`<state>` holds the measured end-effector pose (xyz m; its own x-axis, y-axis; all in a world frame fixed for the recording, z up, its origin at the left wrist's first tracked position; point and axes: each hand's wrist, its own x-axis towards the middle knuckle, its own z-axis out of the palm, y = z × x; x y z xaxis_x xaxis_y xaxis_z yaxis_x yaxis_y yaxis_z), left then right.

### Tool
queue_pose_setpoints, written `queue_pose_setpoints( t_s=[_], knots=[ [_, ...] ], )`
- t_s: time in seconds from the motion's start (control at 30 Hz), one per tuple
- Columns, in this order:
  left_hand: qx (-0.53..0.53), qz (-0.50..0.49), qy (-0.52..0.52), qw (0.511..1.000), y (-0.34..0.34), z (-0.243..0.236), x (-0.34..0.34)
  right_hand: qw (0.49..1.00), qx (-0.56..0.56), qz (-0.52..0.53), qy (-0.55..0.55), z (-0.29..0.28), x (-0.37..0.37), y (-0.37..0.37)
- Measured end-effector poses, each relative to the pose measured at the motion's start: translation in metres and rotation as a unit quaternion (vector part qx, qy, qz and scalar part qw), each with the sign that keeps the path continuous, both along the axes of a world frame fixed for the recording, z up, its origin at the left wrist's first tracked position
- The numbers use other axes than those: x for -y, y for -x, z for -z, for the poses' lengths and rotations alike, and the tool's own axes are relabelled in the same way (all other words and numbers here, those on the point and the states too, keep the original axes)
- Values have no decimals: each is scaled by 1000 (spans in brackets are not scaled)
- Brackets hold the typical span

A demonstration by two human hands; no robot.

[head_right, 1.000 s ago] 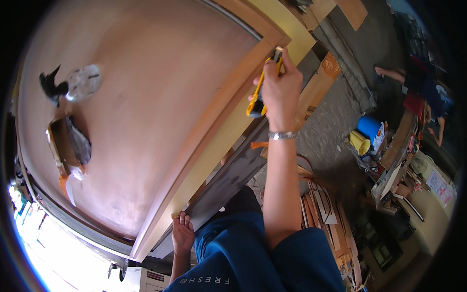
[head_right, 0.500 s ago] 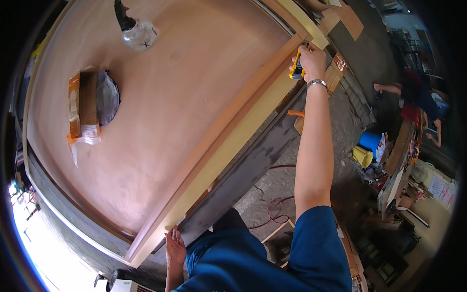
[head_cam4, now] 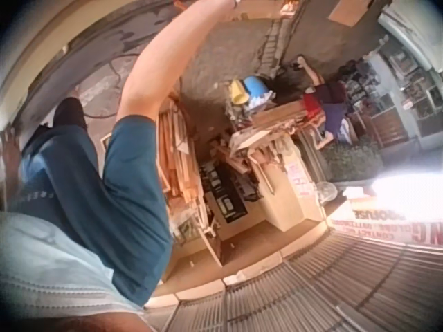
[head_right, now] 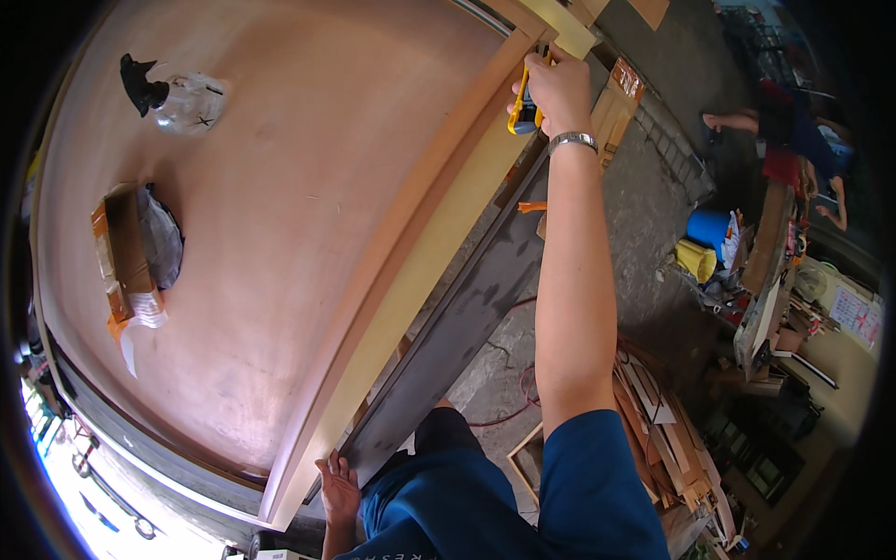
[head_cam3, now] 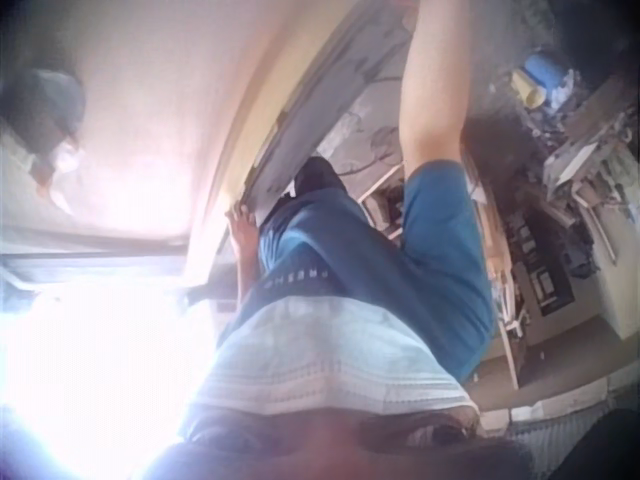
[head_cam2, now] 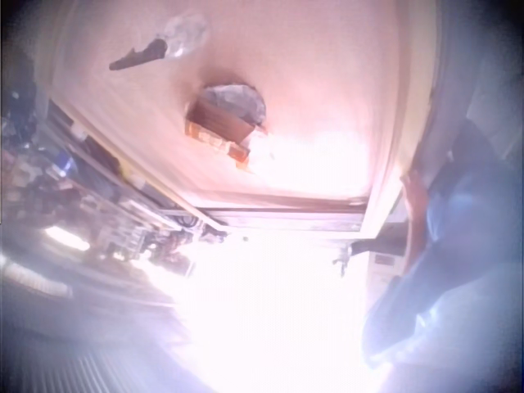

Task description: The person trims a yellow protective strip from the edge of a wooden frame using a utility knife and then lifts the frame.

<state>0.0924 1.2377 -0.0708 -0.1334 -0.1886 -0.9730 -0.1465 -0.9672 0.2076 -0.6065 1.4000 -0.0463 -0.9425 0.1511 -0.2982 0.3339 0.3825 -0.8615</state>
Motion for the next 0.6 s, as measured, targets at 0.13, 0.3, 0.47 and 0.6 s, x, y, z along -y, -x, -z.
queue_pose_setpoints(
  t_s=[0.13,0.3,0.47,0.6],
  knots=[
    [-19,-70,-39,997,0,-1,5,1000,2,0,-12,0,-2,-1],
    [-51,-76,-51,995,-11,3,6,1000,-2,7,-5,2,1,-3],
    [-63,-86,-59,993,-15,5,6,1000,-15,12,-9,4,1,-8],
    [-55,-16,-33,998,-16,4,6,1000,-10,7,3,4,2,-11]
  ],
)
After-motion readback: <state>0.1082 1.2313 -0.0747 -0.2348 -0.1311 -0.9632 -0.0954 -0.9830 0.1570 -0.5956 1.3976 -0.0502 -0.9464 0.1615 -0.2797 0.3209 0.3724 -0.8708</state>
